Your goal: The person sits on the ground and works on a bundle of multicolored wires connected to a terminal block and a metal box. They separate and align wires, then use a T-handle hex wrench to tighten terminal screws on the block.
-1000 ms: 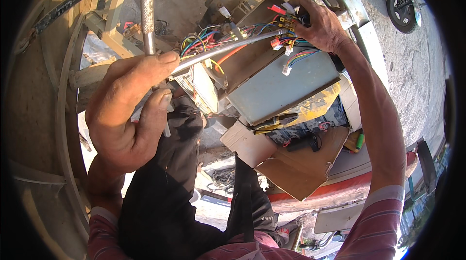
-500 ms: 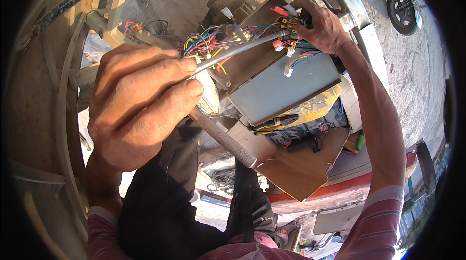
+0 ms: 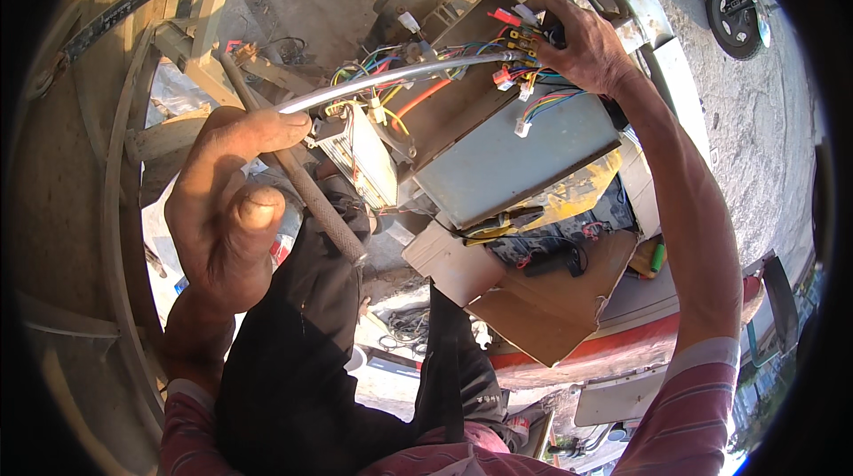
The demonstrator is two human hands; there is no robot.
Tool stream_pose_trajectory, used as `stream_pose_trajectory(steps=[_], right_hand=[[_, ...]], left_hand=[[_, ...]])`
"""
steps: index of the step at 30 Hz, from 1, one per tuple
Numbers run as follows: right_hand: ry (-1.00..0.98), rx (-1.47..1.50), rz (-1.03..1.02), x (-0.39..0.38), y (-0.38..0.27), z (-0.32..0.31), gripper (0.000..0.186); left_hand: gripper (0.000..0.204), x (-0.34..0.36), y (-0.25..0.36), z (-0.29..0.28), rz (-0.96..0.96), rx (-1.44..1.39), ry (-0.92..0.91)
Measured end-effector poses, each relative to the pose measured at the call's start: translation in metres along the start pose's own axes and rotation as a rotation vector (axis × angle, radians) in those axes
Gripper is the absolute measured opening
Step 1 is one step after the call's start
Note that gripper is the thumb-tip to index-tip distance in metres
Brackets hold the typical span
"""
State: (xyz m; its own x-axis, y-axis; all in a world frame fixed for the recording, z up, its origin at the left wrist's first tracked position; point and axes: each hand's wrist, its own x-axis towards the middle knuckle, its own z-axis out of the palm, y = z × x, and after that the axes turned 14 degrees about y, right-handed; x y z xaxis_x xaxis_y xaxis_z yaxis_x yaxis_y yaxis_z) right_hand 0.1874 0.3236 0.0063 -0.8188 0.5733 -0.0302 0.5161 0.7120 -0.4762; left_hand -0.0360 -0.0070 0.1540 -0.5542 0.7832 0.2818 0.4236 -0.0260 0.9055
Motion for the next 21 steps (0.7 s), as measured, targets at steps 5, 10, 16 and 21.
stream_pose_trajectory(steps=[5, 10, 16, 21], right_hand=[[0.053, 0.021, -0.054, -0.001, 0.001, 0.002, 0.051], [0.017, 0.028, -0.02, -0.001, 0.002, 0.002, 0.056], [0.008, 0.04, -0.007, -0.001, 0.0, 0.0, 0.056], [0.013, 0.005, -0.002, -0.001, -0.002, -0.002, 0.056]], left_hand=[[0.022, -0.003, 0.003, 0.005, -0.002, 0.07, -0.068], [0.023, 0.01, 0.008, 0.004, 0.249, 0.276, -0.174], [0.028, 0.025, 0.004, 0.0, 0.465, 0.389, -0.234], [0.04, 0.027, -0.005, 0.009, 0.468, 0.277, -0.14]])
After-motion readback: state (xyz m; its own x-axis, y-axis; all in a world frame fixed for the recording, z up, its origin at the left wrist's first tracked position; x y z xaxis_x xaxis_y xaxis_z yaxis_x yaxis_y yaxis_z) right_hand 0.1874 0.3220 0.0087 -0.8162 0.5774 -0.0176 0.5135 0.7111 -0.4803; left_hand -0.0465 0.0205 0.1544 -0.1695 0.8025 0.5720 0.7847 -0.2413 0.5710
